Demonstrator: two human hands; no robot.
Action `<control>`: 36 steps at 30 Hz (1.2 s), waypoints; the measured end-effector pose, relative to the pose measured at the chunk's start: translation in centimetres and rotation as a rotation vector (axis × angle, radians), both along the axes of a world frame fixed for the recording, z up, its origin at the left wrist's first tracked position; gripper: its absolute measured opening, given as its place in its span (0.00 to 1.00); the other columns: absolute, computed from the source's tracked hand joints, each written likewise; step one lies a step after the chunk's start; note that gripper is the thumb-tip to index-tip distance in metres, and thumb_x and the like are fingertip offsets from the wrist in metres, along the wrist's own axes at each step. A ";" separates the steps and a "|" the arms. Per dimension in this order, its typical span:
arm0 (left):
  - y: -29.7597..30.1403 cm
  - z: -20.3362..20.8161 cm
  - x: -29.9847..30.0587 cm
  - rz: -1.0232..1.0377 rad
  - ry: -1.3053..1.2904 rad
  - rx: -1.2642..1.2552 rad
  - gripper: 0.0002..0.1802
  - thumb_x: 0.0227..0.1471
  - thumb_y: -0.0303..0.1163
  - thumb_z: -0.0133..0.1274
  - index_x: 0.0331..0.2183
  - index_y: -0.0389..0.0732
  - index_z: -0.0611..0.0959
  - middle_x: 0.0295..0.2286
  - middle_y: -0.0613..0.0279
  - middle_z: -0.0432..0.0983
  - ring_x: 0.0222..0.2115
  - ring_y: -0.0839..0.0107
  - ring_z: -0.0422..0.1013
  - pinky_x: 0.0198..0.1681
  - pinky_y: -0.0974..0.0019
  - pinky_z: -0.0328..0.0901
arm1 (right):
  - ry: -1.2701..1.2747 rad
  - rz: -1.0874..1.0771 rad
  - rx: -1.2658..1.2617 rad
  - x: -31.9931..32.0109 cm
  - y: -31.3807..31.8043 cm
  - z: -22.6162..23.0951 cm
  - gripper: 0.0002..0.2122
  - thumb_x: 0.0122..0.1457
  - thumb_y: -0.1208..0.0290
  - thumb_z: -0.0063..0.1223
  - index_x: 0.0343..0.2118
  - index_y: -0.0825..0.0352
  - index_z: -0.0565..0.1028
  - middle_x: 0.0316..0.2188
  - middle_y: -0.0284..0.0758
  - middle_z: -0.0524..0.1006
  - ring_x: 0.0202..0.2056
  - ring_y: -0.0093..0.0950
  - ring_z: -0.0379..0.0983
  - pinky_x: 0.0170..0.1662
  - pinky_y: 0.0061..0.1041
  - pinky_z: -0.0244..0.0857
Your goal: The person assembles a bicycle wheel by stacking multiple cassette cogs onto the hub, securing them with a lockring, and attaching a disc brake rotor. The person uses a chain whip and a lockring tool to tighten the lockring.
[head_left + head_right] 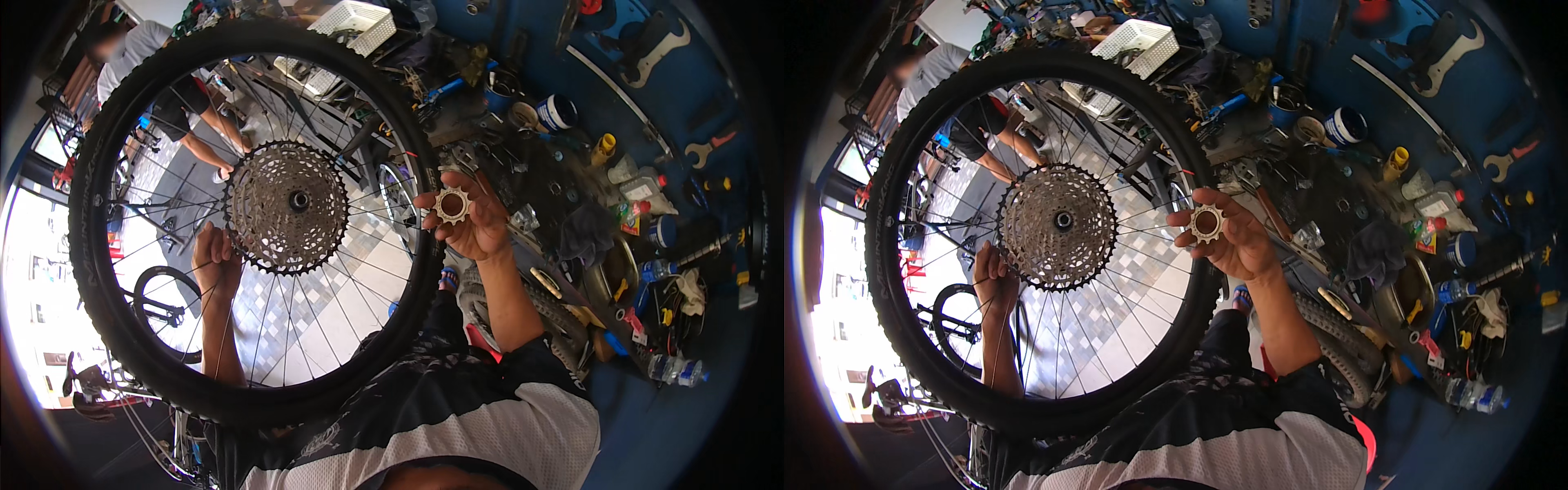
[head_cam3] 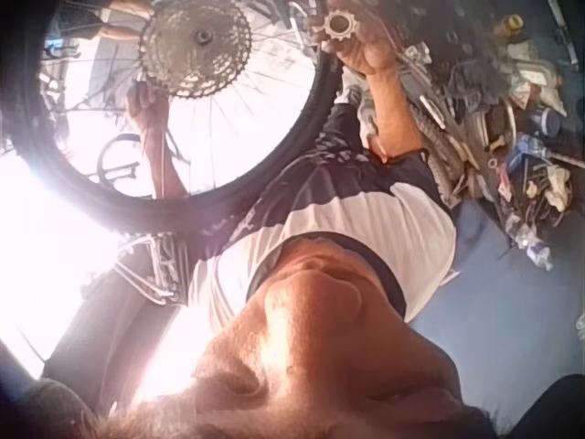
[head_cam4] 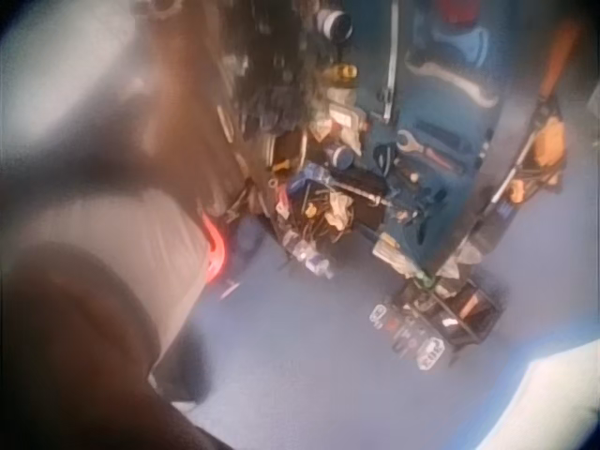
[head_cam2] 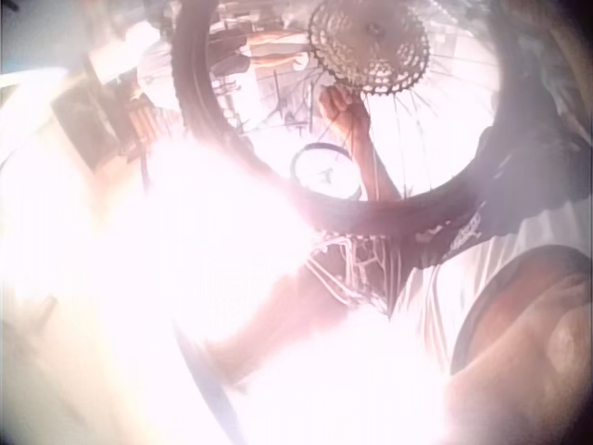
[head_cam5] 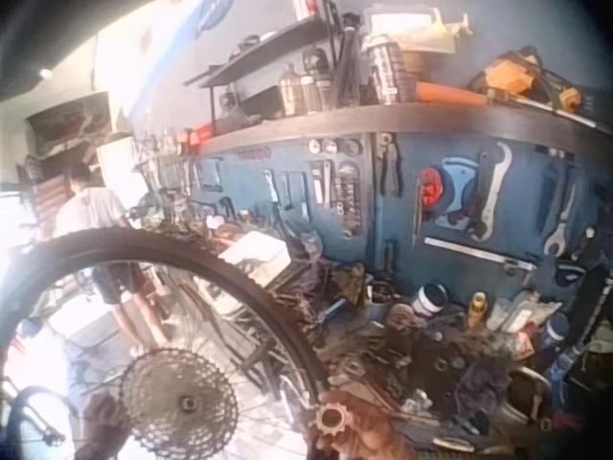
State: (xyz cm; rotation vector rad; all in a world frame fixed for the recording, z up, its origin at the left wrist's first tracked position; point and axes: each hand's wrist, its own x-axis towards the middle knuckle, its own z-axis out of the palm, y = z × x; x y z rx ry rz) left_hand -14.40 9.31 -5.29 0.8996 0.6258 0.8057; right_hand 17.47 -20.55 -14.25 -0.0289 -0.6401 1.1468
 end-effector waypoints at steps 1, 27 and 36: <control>0.0 -0.1 0.0 -0.001 -0.004 -0.003 0.27 0.68 0.38 0.49 0.16 0.52 0.63 0.13 0.74 0.52 0.19 0.78 0.57 0.28 0.71 0.56 | -0.017 -0.005 0.013 -0.3 0.4 0.3 0.29 0.69 0.68 0.54 0.69 0.65 0.59 0.61 0.62 0.67 0.53 0.50 0.77 0.51 0.36 0.81; -0.9 0.6 0.8 -0.060 0.003 0.081 0.29 0.70 0.40 0.47 0.14 0.52 0.63 0.12 0.75 0.52 0.18 0.79 0.56 0.29 0.71 0.58 | -0.234 -0.072 -0.042 -3.5 7.4 3.4 0.25 0.64 0.71 0.60 0.62 0.73 0.67 0.60 0.57 0.71 0.57 0.44 0.75 0.58 0.38 0.74; 0.7 -0.4 -0.7 -0.135 0.041 0.126 0.32 0.68 0.43 0.47 0.11 0.49 0.64 0.14 0.67 0.59 0.26 0.70 0.65 0.43 0.56 0.72 | -0.347 -0.137 -0.129 -4.7 8.0 4.7 0.22 0.64 0.76 0.57 0.60 0.71 0.69 0.56 0.47 0.75 0.52 0.34 0.77 0.55 0.33 0.73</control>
